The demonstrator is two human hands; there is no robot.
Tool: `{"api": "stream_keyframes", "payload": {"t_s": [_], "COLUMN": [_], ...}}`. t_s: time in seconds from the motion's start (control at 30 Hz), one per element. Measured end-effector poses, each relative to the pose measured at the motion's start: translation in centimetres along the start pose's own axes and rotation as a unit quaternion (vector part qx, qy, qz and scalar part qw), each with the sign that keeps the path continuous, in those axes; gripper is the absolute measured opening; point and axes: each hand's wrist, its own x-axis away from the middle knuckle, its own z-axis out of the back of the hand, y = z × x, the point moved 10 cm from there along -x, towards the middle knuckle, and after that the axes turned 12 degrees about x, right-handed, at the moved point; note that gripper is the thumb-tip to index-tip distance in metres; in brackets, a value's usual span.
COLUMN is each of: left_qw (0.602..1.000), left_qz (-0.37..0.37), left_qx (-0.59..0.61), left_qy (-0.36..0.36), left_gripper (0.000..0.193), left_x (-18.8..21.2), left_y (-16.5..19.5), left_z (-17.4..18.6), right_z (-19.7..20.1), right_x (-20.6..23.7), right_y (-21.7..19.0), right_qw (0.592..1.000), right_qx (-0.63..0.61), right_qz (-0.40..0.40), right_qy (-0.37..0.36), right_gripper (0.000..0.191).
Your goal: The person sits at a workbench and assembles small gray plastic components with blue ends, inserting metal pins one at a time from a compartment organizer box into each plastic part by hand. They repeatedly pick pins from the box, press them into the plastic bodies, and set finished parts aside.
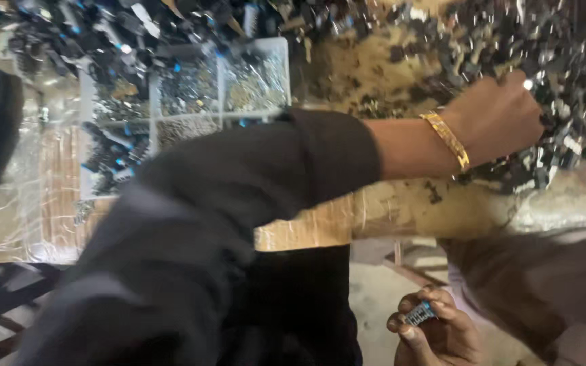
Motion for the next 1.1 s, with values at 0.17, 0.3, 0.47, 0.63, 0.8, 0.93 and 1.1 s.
{"api": "stream_keyframes", "payload": {"t_s": [0.17, 0.3, 0.47, 0.63, 0.8, 0.93, 1.1], "left_qw": [0.941, 0.989, 0.914, 0.821, 0.848, 0.916, 0.929], "left_qz": [-0.086, -0.026, 0.022, 0.235, 0.176, 0.090, 0.214], "left_qx": [-0.003, 0.070, 0.353, 0.505, 0.464, 0.377, 0.286], "left_qy": [0.327, 0.128, 0.201, -0.126, -0.186, 0.101, 0.095], "left_gripper": [0.013, 0.010, 0.011, 0.012, 0.044, 0.033, 0.040], "left_x": [7.0, 8.3, 22.5, 38.6, 40.1, 28.2, 23.3], "left_y": [1.1, -1.3, -1.6, 1.7, 4.4, 3.3, -0.7], "left_z": [10.5, 19.2, 32.5, 20.7, 16.7, 23.9, 22.6], "right_z": [-1.7, -6.0, -10.2, -12.1, -11.0, -10.4, -9.5], "right_x": [-1.0, -2.5, -3.9, -4.0, -4.7, -6.9, -8.8], "right_y": [2.1, 0.1, -1.2, 1.3, 0.4, -6.2, -5.7], "right_qw": [0.995, 0.999, 0.997, 0.992, 0.996, 0.995, 0.991], "right_qx": [0.045, 0.009, 0.011, -0.013, 0.002, 0.010, 0.128], "right_qz": [-0.072, -0.040, -0.052, -0.070, -0.039, 0.022, 0.048], "right_qy": [0.061, -0.023, -0.051, -0.100, -0.081, -0.098, -0.014], "right_gripper": [0.049, 0.046, 0.039, 0.042, 0.039, 0.046, 0.052]}}
